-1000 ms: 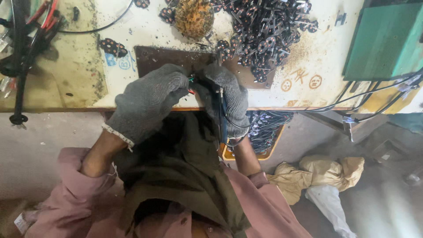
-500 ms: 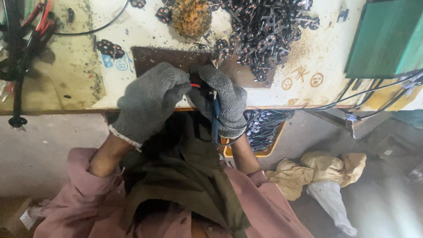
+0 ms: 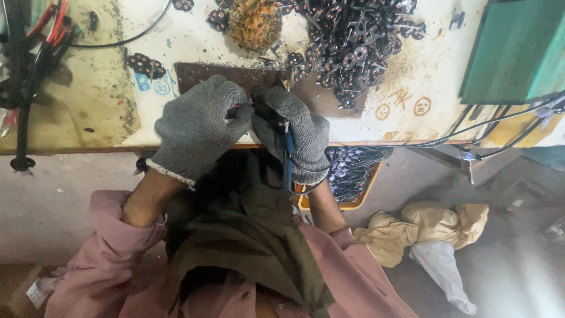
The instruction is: The person sits at a workbench and solders wires onto small electrical components one at a time, holding a component and wire in one gloved hand while applying a soldering iron with the other, then placing the finished part on the table with a growing pile of completed pieces.
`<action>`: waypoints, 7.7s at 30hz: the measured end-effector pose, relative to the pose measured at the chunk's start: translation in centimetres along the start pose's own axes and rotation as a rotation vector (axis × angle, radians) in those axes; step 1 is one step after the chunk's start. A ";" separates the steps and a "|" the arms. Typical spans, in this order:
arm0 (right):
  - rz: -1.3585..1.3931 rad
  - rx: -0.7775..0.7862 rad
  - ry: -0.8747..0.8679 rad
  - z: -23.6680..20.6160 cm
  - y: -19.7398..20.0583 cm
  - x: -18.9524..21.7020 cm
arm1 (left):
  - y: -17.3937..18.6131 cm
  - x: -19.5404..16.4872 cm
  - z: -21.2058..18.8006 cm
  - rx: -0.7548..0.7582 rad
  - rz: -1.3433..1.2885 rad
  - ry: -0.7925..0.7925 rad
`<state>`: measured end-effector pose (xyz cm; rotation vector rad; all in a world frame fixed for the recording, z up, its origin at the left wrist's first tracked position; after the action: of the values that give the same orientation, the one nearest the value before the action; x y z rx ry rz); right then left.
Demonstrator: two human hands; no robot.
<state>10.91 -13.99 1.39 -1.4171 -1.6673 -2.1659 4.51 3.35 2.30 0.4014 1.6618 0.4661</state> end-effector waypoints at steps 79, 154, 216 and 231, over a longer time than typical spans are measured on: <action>0.146 0.138 0.000 -5.6 -0.7 -3.9 | -0.7 0.0 -0.2 -0.102 0.182 -0.084; 0.209 -0.436 -0.190 -0.4 1.5 -1.6 | 0.2 2.6 -1.1 -0.239 0.121 -0.002; -0.093 -0.092 -0.339 0.1 2.0 0.5 | 1.6 2.0 -1.7 -0.182 0.127 -0.118; -0.021 -0.368 -0.180 2.8 2.9 2.2 | 0.3 2.5 -1.7 -0.101 0.151 -0.036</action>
<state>12.93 -11.91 5.01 -1.7346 -1.3821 -2.5235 2.49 4.79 0.51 0.4593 1.5728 0.6488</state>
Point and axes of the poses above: each hand's wrist, its own z-axis towards the middle knuckle, its own y-axis out of the back of the hand, x = y × z, the point moved 5 cm from there along z, towards the middle knuckle, and after that the axes turned 12 degrees about x, right-handed, at the moved point
